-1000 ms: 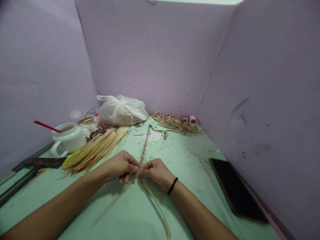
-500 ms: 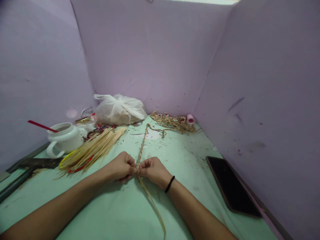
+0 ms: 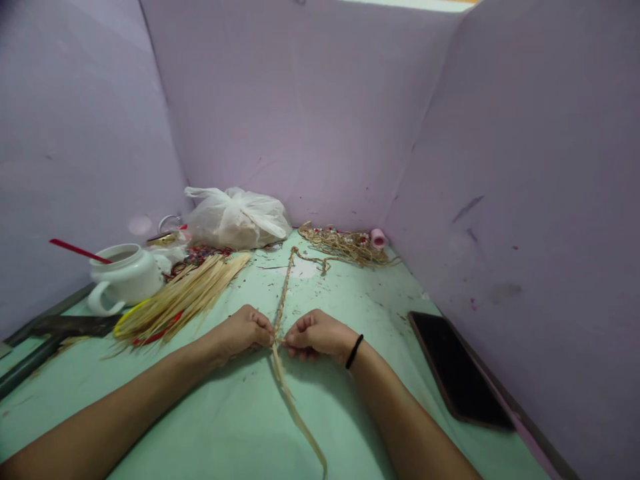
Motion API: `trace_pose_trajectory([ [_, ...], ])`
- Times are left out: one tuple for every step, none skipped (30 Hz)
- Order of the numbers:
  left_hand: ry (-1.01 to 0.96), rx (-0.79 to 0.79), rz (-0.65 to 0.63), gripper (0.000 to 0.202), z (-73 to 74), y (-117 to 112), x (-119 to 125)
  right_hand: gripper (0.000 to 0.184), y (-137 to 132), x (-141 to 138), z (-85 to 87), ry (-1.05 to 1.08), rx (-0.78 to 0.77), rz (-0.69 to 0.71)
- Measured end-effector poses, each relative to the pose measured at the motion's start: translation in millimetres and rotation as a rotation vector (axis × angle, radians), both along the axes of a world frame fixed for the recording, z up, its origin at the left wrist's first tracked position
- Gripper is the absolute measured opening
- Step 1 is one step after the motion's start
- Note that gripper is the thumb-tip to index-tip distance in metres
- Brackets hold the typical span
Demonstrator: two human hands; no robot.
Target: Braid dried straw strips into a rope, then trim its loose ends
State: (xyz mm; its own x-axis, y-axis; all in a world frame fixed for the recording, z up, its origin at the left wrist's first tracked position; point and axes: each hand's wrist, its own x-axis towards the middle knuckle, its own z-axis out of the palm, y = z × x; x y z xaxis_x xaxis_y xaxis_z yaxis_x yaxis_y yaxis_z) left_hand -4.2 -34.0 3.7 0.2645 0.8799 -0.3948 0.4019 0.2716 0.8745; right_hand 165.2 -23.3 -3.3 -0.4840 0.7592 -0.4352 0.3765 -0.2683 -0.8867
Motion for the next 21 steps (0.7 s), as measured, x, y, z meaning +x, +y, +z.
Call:
trace_pose_trajectory([
  [0.002, -0.009, 0.005, 0.003, 0.1, 0, 0, 0.012, 1, 3, 0.9, -0.012, -0.003, 0.001],
  [0.003, -0.017, 0.008, 0.003, 0.0, -1, 0, 0.011, 2, 5, 2.3, -0.028, 0.002, -0.013],
  [0.003, -0.025, 0.012, 0.004, -0.2, -1, 1, 0.010, 4, 9, 4.1, -0.046, 0.019, -0.050],
  [-0.001, -0.029, 0.014, 0.006, -0.6, -1, 1, 0.009, 6, 12, 6.3, -0.064, 0.049, -0.110],
  [-0.006, -0.028, 0.016, 0.008, -1.2, -1, 1, 0.008, 7, 15, 8.6, -0.077, 0.090, -0.190],
  [-0.014, -0.023, 0.016, 0.010, -2.0, -2, 1, 0.007, 9, 18, 10.8, -0.080, 0.134, -0.284],
  [-0.024, -0.018, 0.018, 0.011, -3.2, -2, 2, 0.007, 12, 20, 12.7, -0.073, 0.174, -0.379],
  [-0.031, -0.015, 0.024, 0.011, -4.7, -1, 2, 0.007, 14, 21, 14.2, -0.058, 0.205, -0.460],
  [-0.035, -0.013, 0.033, 0.010, -6.4, -1, 2, 0.008, 16, 20, 15.4, -0.040, 0.229, -0.519],
  [-0.039, -0.016, 0.042, 0.008, -8.3, -1, 2, 0.009, 19, 19, 16.3, -0.025, 0.243, -0.548],
  [-0.047, -0.018, 0.051, 0.007, -10.1, 0, 2, 0.010, 22, 16, 17.1, -0.020, 0.251, -0.550],
  [-0.058, -0.017, 0.053, 0.007, -11.7, 0, 2, 0.013, 25, 12, 18.2, -0.029, 0.255, -0.535],
  [-0.069, -0.014, 0.051, 0.007, -13.1, 1, 2, 0.016, 28, 6, 19.8, -0.051, 0.262, -0.512],
  [-0.081, -0.008, 0.048, 0.007, -14.1, 1, 2, 0.018, 32, 0, 21.9, -0.082, 0.270, -0.491],
  [-0.090, -0.003, 0.049, 0.007, -14.7, 1, 2, 0.020, 37, -7, 24.6, -0.116, 0.286, -0.473],
  [-0.097, -0.004, 0.053, 0.008, -15.1, 1, 2, 0.021, 43, -15, 27.7, -0.151, 0.309, -0.459],
  [-0.110, -0.002, 0.058, 0.009, -15.4, 1, 2, 0.021, 50, -23, 30.9, -0.182, 0.339, -0.445],
  [-0.132, 0.003, 0.059, 0.010, -15.6, 1, 2, 0.020, 58, -31, 33.9, -0.202, 0.377, -0.430],
  [-0.162, 0.013, 0.056, 0.010, -16.0, 1, 2, 0.018, 67, -39, 36.4, -0.224, 0.409, -0.414],
  [-0.196, 0.027, 0.049, 0.011, -16.7, 1, 3, 0.015, 76, -47, 38.0, -0.241, 0.436, -0.412],
  [-0.225, 0.042, 0.041, 0.011, -17.8, 1, 3, 0.012, 86, -55, 38.6, -0.255, 0.458, -0.406],
])
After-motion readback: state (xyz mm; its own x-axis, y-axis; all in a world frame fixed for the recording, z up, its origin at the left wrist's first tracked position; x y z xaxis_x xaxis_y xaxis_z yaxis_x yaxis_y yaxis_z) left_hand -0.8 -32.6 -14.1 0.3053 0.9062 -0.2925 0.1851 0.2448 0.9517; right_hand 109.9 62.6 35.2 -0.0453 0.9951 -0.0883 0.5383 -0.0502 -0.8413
